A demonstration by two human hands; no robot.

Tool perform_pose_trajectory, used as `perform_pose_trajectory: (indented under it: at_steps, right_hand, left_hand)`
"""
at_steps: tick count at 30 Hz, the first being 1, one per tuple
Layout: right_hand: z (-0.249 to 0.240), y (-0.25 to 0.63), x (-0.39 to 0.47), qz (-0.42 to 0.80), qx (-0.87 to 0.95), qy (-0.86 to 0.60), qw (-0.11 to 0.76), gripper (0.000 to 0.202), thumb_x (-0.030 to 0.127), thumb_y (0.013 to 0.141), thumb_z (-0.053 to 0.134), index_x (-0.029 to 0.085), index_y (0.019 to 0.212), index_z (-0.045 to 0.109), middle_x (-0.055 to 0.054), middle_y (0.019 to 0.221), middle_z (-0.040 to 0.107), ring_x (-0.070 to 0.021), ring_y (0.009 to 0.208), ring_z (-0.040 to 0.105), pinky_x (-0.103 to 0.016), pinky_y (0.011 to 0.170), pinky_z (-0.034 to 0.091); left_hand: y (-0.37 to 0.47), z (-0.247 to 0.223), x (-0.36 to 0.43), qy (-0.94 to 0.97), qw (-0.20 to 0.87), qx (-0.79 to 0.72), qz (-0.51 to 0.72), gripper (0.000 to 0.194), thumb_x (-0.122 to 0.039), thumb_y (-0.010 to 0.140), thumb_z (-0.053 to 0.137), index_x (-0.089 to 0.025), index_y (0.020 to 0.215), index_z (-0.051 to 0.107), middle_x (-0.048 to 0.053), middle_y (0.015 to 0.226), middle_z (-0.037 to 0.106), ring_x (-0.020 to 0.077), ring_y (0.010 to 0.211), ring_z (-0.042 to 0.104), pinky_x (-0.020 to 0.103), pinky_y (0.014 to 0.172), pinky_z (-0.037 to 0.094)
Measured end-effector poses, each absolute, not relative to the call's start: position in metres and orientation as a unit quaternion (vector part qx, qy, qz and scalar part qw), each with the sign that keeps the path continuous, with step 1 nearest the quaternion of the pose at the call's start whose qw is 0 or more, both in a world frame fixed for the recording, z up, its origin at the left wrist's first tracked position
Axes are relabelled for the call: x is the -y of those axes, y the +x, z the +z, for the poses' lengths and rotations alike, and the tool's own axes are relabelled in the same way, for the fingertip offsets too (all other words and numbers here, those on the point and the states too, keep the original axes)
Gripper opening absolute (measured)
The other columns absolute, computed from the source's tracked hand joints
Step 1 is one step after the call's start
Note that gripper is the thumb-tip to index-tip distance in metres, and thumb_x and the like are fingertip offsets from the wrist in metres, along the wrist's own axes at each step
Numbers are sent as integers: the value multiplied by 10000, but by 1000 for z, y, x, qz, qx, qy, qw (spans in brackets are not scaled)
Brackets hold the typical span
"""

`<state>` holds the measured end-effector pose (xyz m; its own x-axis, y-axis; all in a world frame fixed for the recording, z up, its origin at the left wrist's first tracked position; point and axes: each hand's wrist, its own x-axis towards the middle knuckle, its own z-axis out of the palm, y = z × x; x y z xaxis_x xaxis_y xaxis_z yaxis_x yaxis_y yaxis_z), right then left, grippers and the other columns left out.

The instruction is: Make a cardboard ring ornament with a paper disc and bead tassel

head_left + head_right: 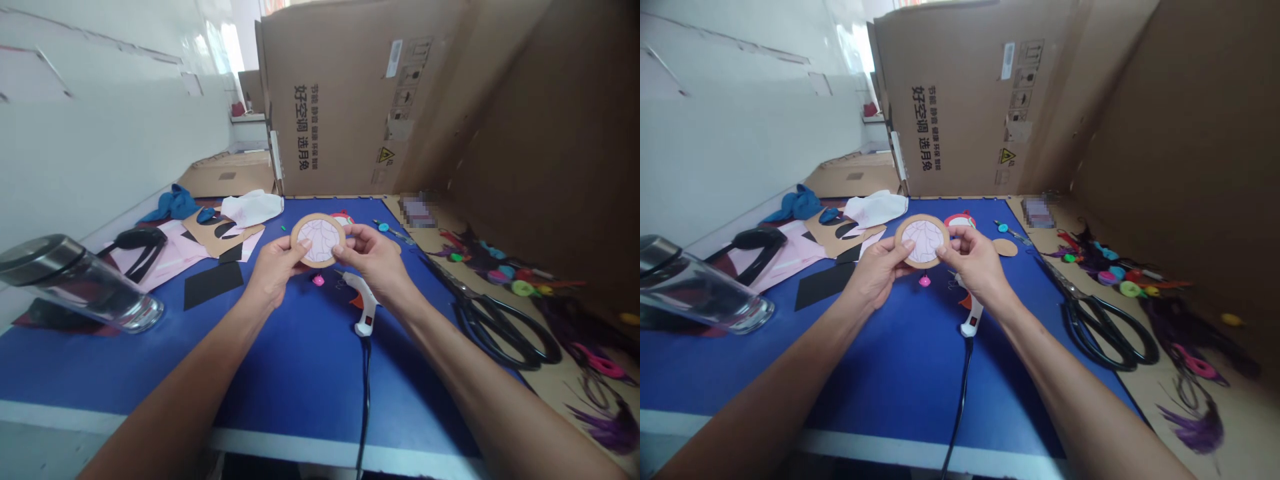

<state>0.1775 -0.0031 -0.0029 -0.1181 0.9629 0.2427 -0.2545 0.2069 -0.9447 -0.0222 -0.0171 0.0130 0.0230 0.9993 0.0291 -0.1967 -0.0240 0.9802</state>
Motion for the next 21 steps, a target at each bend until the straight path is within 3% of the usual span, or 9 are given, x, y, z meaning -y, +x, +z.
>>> perform_pose_trajectory:
  at_steps: [9,17,21]
  right_hand:
    - [-3,174,3,529,532,-327,574,584,507,712,1031,269,1161,743,-28,981,844,-224,886,787,-384,839,650]
    - [-6,173,5,506,542,-346,574,579,489,700,1039,253,1150,762,2,849,805,-195,735,721,-358,727,613]
    - [-3,171,7,518,540,-336,572,617,471,684,1048,267,1183,749,-7,895,815,-211,780,743,-377,766,630]
  left_hand:
    - [-20,6,15,483,521,-439,549,439,-479,676,1009,-166,950,869,104,968,867,243,894,788,429,953,622]
    - [-15,3,17,519,494,-418,558,388,-418,713,981,-175,996,876,107,1047,872,268,1037,791,431,1037,591]
    - [-16,0,16,528,467,-440,556,328,-411,700,980,-186,915,877,91,993,871,256,959,781,427,985,597]
